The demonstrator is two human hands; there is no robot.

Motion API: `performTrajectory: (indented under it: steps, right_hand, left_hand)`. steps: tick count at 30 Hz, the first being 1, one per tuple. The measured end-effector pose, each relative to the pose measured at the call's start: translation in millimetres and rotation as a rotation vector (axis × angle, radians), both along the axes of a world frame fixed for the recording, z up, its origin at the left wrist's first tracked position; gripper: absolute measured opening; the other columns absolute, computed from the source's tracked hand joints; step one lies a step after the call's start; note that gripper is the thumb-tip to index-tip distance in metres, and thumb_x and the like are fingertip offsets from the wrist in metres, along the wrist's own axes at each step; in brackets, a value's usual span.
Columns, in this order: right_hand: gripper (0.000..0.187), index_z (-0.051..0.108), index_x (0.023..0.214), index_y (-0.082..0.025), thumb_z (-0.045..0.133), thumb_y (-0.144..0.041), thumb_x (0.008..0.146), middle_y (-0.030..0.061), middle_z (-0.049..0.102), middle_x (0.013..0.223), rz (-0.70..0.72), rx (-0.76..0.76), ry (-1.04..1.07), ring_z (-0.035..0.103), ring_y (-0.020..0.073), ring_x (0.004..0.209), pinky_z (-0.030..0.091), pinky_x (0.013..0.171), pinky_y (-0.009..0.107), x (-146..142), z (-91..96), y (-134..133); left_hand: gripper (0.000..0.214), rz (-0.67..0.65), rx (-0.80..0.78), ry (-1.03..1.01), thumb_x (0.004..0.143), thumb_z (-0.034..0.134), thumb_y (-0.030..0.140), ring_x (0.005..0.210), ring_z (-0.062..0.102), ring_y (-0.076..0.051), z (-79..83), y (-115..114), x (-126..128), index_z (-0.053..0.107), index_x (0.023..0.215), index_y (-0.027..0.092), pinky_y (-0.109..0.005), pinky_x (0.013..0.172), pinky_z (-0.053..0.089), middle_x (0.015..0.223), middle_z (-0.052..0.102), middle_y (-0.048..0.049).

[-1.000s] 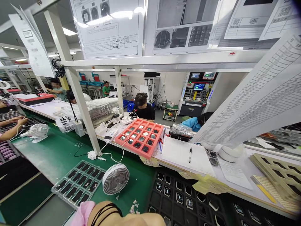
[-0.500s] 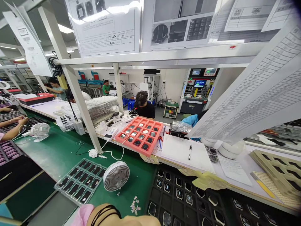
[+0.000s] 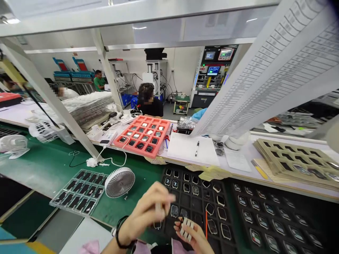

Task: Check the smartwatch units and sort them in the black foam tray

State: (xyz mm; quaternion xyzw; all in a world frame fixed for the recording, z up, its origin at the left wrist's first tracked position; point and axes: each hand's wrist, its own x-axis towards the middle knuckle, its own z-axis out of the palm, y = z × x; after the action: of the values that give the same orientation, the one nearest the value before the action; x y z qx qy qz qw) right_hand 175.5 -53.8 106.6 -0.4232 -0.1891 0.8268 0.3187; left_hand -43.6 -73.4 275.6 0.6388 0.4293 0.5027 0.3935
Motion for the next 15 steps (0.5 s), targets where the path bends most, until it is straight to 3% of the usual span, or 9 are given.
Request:
performTrajectory:
  steps: [2, 4, 6, 9, 12, 15]
  right_hand:
    - [0.046, 0.073, 0.085, -0.015, 0.090, -0.035, 0.047, 0.0105, 0.076, 0.086, -0.045, 0.007, 0.011, 0.071, 0.0275, 0.086, 0.054, 0.083, 0.041, 10, -5.0, 9]
    - [0.049, 0.072, 0.085, -0.013, 0.091, -0.034, 0.045, 0.0118, 0.076, 0.085, -0.084, 0.006, 0.011, 0.071, 0.0278, 0.084, 0.054, 0.081, 0.041, 19, -15.7, 20]
    - [0.050, 0.071, 0.084, -0.013, 0.091, -0.034, 0.044, 0.0118, 0.076, 0.083, -0.111, 0.007, -0.010, 0.071, 0.0271, 0.082, 0.055, 0.080, 0.041, 22, -29.6, 32]
    - [0.049, 0.071, 0.084, -0.013, 0.090, -0.035, 0.045, 0.0104, 0.076, 0.082, -0.090, 0.011, -0.051, 0.071, 0.0258, 0.081, 0.055, 0.081, 0.040, 18, -48.4, 50]
    - [0.049, 0.071, 0.082, -0.012, 0.090, -0.036, 0.043, 0.0098, 0.075, 0.078, -0.039, 0.023, -0.088, 0.071, 0.0267, 0.079, 0.055, 0.081, 0.041, 8, -59.5, 68]
    - [0.047, 0.071, 0.079, -0.010, 0.089, -0.035, 0.042, 0.0104, 0.074, 0.073, -0.005, 0.036, -0.112, 0.071, 0.0278, 0.078, 0.055, 0.080, 0.041, 2, -66.1, 86]
  left_hand:
    - [0.037, 0.050, -0.120, -0.020, 0.092, 0.040, 0.036, 0.083, 0.059, -0.018, -37.1, 33, 10, 0.054, 0.125, 0.027, -0.036, 0.076, 0.056, 0.104, 0.055, -0.0075]
    - [0.037, 0.161, -0.189, 0.097, 0.091, 0.041, 0.028, 0.106, 0.054, -0.022, -94.7, 60, 18, 0.055, 0.125, 0.024, -0.041, 0.096, 0.047, 0.111, 0.054, -0.0089]
    - [0.037, 0.224, -0.271, 0.247, 0.090, 0.040, 0.021, 0.129, 0.040, -0.024, -159.9, 77, 22, 0.054, 0.124, 0.023, -0.044, 0.111, 0.033, 0.126, 0.049, -0.0094]
    - [0.042, 0.271, -0.351, 0.428, 0.085, 0.037, 0.010, 0.143, 0.016, -0.025, -237.0, 88, 23, 0.054, 0.123, 0.020, -0.047, 0.117, 0.019, 0.138, 0.043, -0.0090]
    - [0.050, 0.255, -0.360, 0.459, 0.079, 0.035, 0.002, 0.144, 0.007, -0.026, -269.6, 96, 24, 0.051, 0.125, 0.016, -0.052, 0.117, 0.015, 0.143, 0.037, -0.0116]
    - [0.059, 0.201, -0.328, 0.470, 0.075, 0.038, 0.000, 0.144, 0.001, -0.026, -270.0, 104, 28, 0.044, 0.131, 0.018, -0.057, 0.116, 0.007, 0.150, 0.029, -0.0107]
